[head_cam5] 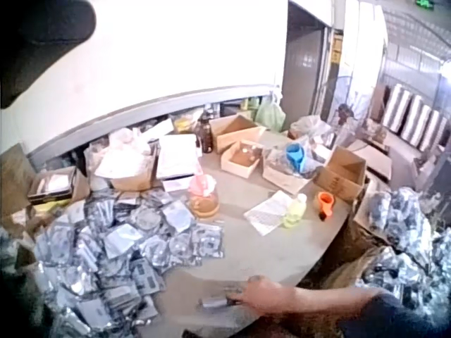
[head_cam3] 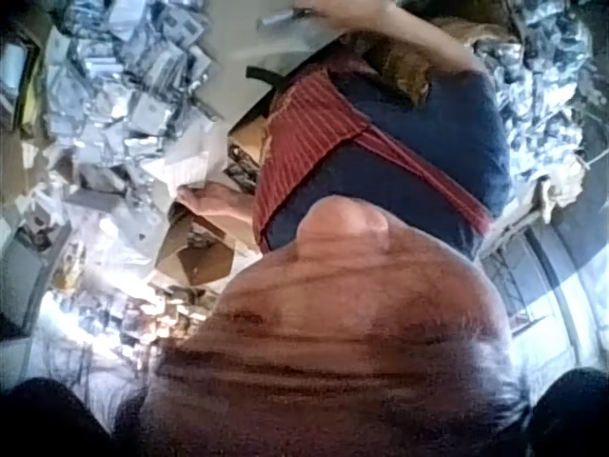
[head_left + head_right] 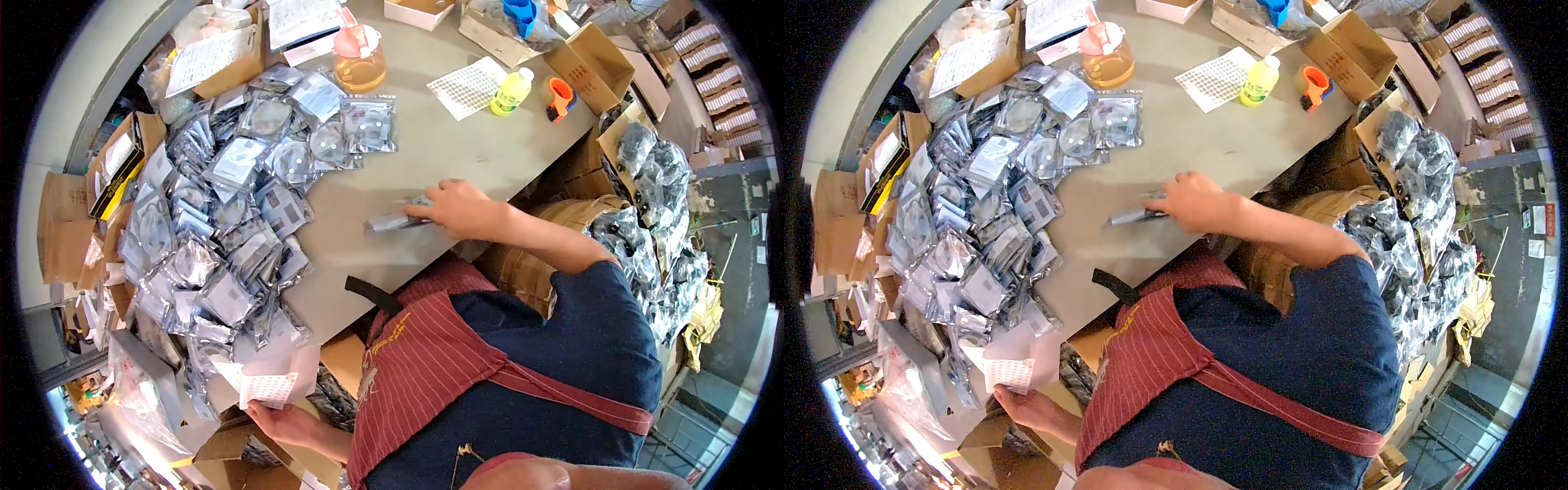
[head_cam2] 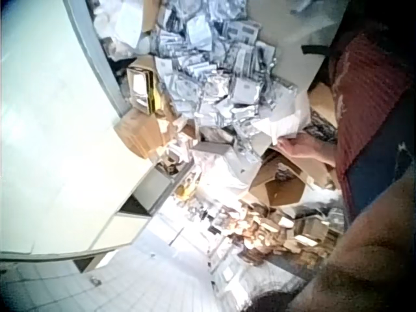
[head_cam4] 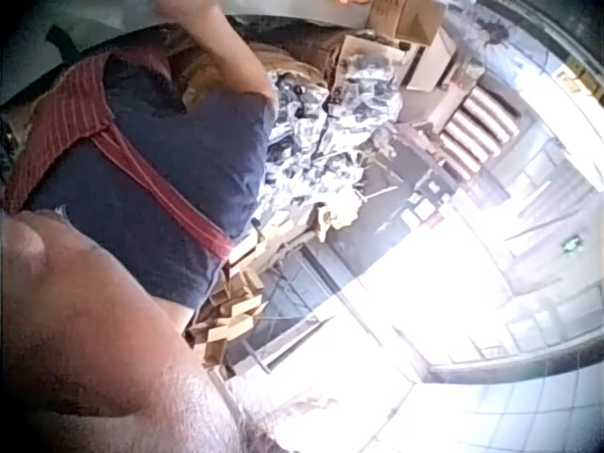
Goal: The person sorts through a pile of silver pouches on a table while referring to a sheet of paper, moving selected pouches into cardboard boxes.
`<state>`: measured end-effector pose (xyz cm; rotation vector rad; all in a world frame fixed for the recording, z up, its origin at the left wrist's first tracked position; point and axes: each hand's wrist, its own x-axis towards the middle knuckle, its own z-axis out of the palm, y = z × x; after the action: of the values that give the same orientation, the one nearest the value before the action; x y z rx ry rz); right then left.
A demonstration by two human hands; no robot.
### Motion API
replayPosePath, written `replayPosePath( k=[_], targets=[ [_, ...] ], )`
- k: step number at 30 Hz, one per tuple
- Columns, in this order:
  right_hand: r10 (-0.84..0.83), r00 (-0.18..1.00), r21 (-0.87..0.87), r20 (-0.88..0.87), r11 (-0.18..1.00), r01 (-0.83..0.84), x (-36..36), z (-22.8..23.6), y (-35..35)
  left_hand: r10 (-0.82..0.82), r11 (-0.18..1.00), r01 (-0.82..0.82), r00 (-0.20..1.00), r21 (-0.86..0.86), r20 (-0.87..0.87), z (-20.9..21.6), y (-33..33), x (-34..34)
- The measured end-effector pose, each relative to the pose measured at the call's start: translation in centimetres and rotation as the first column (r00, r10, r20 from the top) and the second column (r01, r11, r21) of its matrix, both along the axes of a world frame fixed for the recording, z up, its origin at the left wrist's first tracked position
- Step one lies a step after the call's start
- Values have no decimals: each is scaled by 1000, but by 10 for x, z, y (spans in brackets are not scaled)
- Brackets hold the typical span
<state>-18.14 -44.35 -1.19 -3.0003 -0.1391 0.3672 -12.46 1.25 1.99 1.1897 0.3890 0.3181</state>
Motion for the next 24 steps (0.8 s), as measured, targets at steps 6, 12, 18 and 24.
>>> replayPosePath(
  k=[6,12,18,24],
  targets=[
    [-177,963,119,-203,972,204,20,20,-47,77,997,-77,997,26,-18,-3,3,-18],
    [-22,999,260,41,966,10,43,-9,-82,107,992,-103,993,80,-47,-4,1,-35],
    [183,963,329,199,913,-242,64,-11,-71,120,993,-119,992,8,-27,-10,13,-40],
    [233,833,413,501,781,-468,70,-18,18,213,977,-213,977,15,-16,-8,10,-44]
  ],
)
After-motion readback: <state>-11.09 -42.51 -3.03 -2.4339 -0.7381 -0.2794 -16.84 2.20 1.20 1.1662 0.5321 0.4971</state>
